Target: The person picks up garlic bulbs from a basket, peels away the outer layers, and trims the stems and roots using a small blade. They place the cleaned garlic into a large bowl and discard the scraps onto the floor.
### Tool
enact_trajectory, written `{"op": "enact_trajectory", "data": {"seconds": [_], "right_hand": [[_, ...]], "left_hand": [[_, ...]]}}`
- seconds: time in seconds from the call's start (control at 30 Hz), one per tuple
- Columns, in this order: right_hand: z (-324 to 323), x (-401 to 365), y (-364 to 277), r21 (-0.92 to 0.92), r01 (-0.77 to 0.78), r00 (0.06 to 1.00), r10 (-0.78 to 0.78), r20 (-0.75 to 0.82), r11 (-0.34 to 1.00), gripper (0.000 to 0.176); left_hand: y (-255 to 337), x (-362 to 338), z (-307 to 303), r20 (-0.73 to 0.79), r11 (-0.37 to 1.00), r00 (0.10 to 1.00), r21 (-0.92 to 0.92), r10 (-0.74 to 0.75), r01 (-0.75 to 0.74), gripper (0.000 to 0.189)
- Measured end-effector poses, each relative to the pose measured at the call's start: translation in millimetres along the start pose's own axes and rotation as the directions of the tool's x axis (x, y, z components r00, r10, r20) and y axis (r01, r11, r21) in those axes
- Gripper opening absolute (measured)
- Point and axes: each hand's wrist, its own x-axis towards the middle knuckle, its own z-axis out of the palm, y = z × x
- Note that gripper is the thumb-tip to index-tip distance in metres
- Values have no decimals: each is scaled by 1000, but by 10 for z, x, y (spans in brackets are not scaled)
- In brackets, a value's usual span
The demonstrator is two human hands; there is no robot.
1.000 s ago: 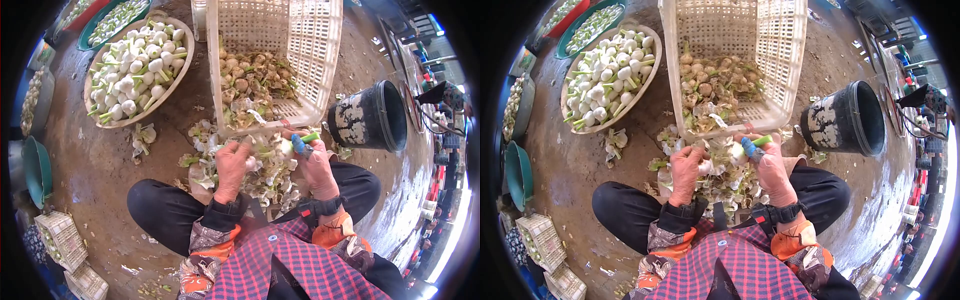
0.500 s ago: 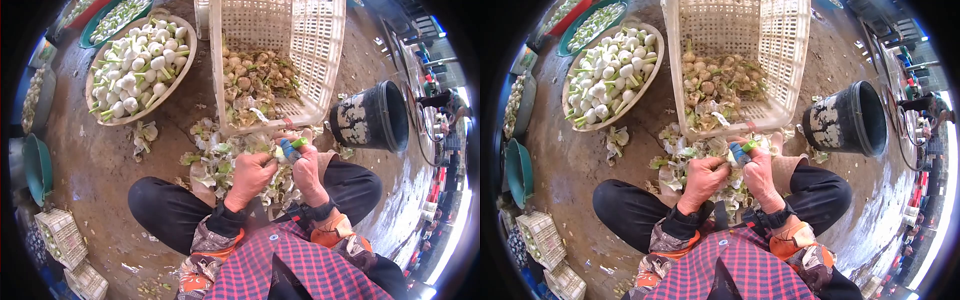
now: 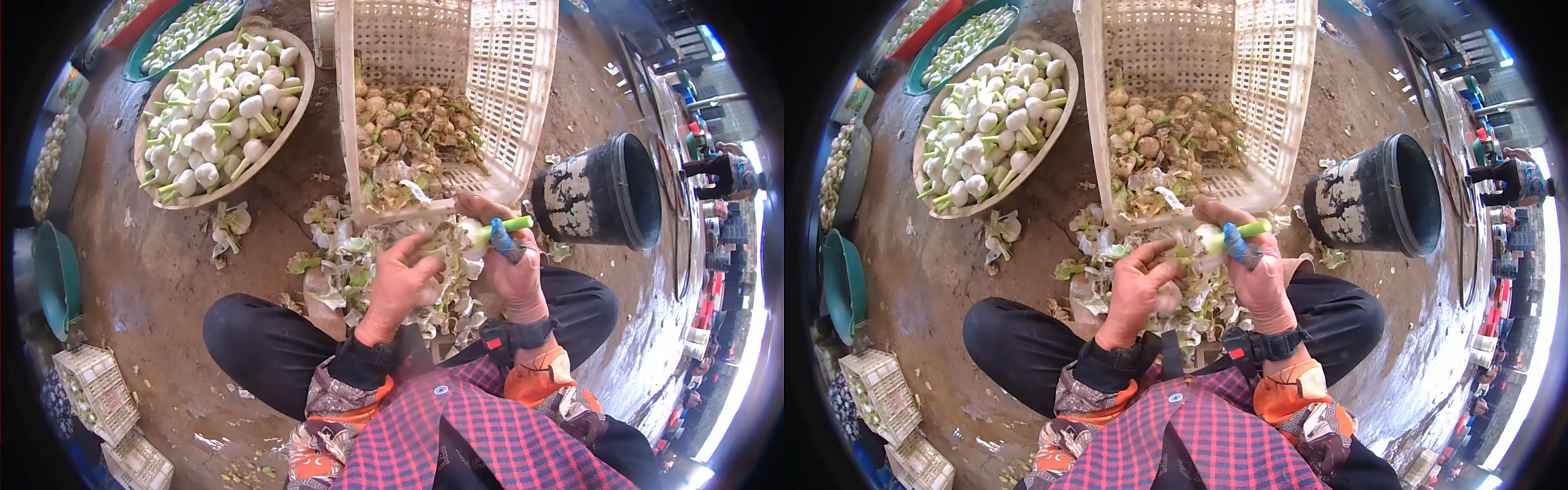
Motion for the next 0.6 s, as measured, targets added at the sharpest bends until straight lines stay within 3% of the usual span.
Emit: {"op": "enact_trajectory", "data": {"seconds": [0.03, 0.07, 0.17, 0.2, 0.27, 0.37, 0.47, 0.5, 0.6], "right_hand": [[26, -3, 3, -67, 9, 1000, -8, 7, 998, 46], [53, -7, 6, -134, 18, 1000, -16, 14, 991, 43], [155, -59, 34, -369, -9, 1000, 4, -15, 929, 33], [231, -60, 40, -407, -16, 999, -5, -51, 913, 31], [319, -50, 79, -431, -18, 994, -32, -109, 902, 31], [290, -51, 203, -252, -64, 976, 8, -215, 966, 33], [282, -15, 208, -183, -52, 975, 10, -223, 982, 37], [251, 14, 209, -25, -88, 964, 79, -253, 996, 38], [56, 138, 226, 456, -144, 928, 280, -246, 878, 42]], "left_hand": [[49, -36, 41, 23, 1000, 1000, 11, -8, 8, 28], [21, -46, 89, -41, 994, 997, 85, 67, -64, 18], [13, -37, 62, 1, 878, 978, 440, 210, -189, 21], [-29, -12, 80, -6, 893, 963, 375, 270, -248, 33], [-48, -39, 46, 32, 908, 969, 343, 247, -243, 30], [-64, -49, 30, 79, 887, 954, 352, 290, -299, 27], [-119, -22, 1, 105, 829, 935, 437, 339, -350, 21], [-134, -14, -9, 110, 805, 930, 473, 351, -360, 19], [-121, 89, 43, -43, 926, 932, 137, 360, -351, 22]]}}
